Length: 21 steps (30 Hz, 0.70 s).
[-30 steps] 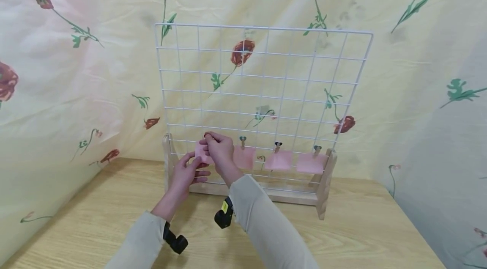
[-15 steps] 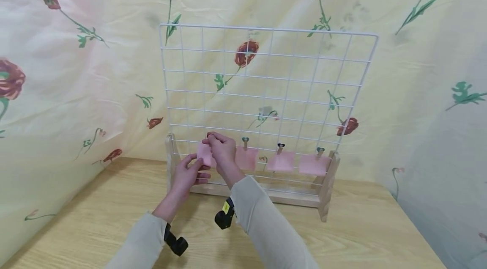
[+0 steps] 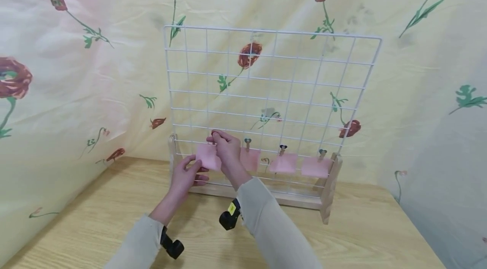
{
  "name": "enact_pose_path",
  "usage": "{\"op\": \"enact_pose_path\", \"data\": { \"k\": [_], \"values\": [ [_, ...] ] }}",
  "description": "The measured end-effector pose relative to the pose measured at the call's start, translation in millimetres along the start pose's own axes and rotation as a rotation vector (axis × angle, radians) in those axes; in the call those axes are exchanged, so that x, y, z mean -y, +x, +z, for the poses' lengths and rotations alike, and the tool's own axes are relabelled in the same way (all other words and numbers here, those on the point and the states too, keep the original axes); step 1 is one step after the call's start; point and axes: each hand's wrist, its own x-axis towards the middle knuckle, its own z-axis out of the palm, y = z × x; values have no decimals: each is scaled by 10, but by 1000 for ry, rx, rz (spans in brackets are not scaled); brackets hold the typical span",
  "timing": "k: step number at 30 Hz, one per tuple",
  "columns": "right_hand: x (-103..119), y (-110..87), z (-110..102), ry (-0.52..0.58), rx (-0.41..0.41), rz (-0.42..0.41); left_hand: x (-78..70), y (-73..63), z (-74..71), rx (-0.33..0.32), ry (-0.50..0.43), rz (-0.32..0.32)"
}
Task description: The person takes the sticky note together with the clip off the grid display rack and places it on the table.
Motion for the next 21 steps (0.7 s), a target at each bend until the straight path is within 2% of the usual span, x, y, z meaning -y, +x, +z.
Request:
{"op": "enact_pose_path", "data": {
  "k": [5,14,21],
  "values": [
    [5,-43,-68,15,21,-13,-26,-34,-52,24,-9,19],
    [16,-134,-170,50,50,-39,-54,-124,-140,45,33,45],
    [6,-243,-344,51,76,-58,-48,-235,-188,65,60,53]
  ]
}}
